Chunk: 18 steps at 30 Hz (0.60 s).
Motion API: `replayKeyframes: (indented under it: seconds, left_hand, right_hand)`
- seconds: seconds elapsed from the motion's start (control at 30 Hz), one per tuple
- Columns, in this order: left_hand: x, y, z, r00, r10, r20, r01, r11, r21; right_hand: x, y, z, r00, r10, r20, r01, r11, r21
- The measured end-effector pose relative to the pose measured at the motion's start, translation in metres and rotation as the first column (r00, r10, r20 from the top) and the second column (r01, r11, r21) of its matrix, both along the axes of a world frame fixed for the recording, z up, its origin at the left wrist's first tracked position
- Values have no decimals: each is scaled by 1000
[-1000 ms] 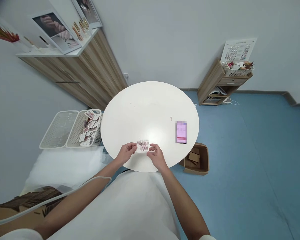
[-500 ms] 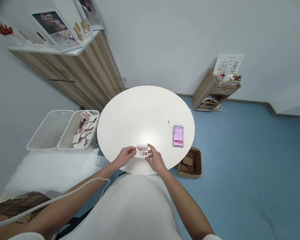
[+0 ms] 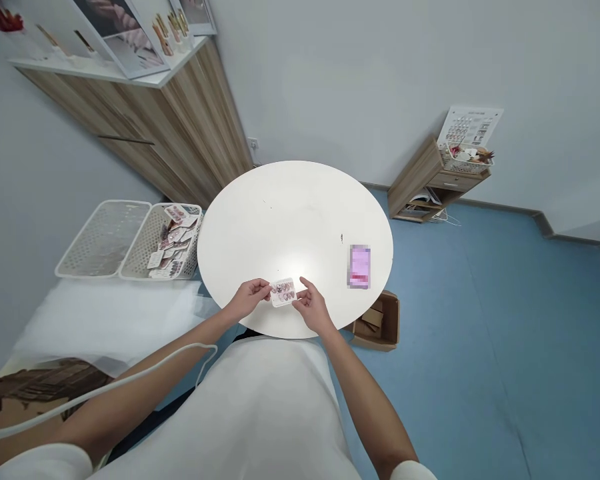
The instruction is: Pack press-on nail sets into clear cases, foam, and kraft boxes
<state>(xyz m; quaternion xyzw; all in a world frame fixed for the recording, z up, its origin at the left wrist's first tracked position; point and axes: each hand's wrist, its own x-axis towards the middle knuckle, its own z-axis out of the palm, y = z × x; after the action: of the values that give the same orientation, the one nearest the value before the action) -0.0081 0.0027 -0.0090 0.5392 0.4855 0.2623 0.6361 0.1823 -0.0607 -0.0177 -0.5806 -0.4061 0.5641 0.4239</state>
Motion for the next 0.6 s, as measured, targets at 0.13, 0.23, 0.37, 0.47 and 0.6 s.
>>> replayKeyframes:
  seconds: [0.13,0.23,0.37,0.47,0.6]
  left_hand:
    - [-6,-6,-4,1000,21,-13,-22,999,-44]
    - [-20,-4,-5,994,91,-54,-92,996,-1]
    - [-49,6,-6,997,61,-56,-62,998,-12]
    - [-72,11,-13,983,183,9,-180,975,-133]
    - [-99,14,-28,885,459,76,-421,860,-287]
  right_hand:
    - [-6,6,-3,993,-100,-65,100,995,4]
    - [-18,22,-2,1000,2,14,-2,1000,12]
    - [-46,60,-2,956,219,196,-230,973,35]
    - [-71,86,-5,934,273,229,-291,955,50]
    - [-101,104,-14,946,293,137,-282,955,-93]
